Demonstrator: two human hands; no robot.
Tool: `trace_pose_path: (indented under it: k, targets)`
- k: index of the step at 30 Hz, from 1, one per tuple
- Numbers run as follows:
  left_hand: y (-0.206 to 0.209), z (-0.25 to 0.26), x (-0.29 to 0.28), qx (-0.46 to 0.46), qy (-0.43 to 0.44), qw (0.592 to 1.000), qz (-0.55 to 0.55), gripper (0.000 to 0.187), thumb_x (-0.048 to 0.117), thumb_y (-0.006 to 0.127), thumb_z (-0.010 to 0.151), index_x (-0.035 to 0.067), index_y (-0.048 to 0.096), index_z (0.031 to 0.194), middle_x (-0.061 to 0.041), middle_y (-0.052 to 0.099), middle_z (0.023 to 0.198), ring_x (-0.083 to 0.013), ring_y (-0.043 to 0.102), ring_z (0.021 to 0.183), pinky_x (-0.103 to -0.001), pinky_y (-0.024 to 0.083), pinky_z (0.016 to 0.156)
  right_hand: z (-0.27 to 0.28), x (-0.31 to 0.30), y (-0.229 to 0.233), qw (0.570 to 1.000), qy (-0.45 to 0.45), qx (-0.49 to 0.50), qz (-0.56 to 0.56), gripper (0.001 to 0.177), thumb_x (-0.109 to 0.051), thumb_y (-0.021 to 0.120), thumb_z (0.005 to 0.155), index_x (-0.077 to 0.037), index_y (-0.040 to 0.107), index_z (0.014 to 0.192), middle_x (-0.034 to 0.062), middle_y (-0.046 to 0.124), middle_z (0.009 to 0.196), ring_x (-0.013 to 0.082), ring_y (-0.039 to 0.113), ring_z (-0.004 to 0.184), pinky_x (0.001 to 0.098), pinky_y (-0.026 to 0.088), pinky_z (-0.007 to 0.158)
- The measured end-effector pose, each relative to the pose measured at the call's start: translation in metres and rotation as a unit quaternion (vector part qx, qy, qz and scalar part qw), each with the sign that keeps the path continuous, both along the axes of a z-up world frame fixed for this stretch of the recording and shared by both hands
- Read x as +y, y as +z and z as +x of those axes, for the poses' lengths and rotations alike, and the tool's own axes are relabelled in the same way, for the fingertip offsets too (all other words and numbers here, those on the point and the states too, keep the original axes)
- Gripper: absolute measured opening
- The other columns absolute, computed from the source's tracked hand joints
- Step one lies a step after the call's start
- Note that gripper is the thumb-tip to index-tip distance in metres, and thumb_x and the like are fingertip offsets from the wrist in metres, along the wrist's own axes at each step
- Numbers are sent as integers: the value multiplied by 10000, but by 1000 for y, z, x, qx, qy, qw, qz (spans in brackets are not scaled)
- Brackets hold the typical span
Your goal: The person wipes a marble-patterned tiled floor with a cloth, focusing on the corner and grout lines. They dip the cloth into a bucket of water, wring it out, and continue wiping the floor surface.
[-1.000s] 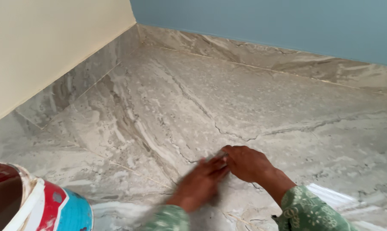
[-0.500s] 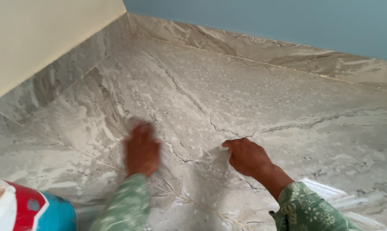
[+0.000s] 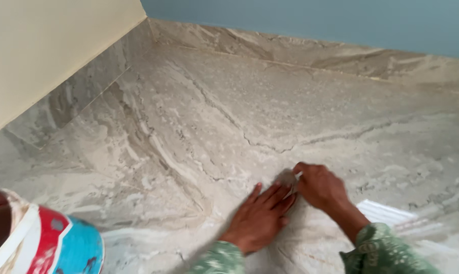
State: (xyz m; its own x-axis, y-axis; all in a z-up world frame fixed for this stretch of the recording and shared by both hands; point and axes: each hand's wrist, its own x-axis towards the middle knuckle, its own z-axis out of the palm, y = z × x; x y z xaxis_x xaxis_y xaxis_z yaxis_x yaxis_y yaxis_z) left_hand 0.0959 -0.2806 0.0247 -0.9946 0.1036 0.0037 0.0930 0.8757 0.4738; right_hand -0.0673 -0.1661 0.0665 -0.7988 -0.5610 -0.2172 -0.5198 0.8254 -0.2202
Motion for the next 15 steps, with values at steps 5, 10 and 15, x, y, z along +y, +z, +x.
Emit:
trace_pose_path:
  k: [5,10,15]
  targets:
    - [14,48,-53,-44,-4,997,-62,599,327,373,1054,138,272,1613,-52,184,1703,-221,122,1562,-510,-1,1241,-26,37,1,998,32,55,2,464,-130,507,888,-214,634,1326,63,716,1243,314,706,1082,487,592,885]
    - [-9,18,-77,48,211,966,-141,584,343,411,1037,86,323,1554,-120,225,1657,-282,143,1535,-541,57,1215,-42,50,8,996,12,-46,81,529,-164,446,977,-297,568,1474,126,801,1090,315,753,1043,455,585,961]
    - [-30,-62,-32,122,333,921,-163,594,325,476,997,44,378,1511,-169,313,1616,-355,222,1497,-540,172,1191,-48,48,13,996,26,-37,73,539,-229,451,972,-296,485,1506,114,759,1148,328,706,1110,492,561,985]
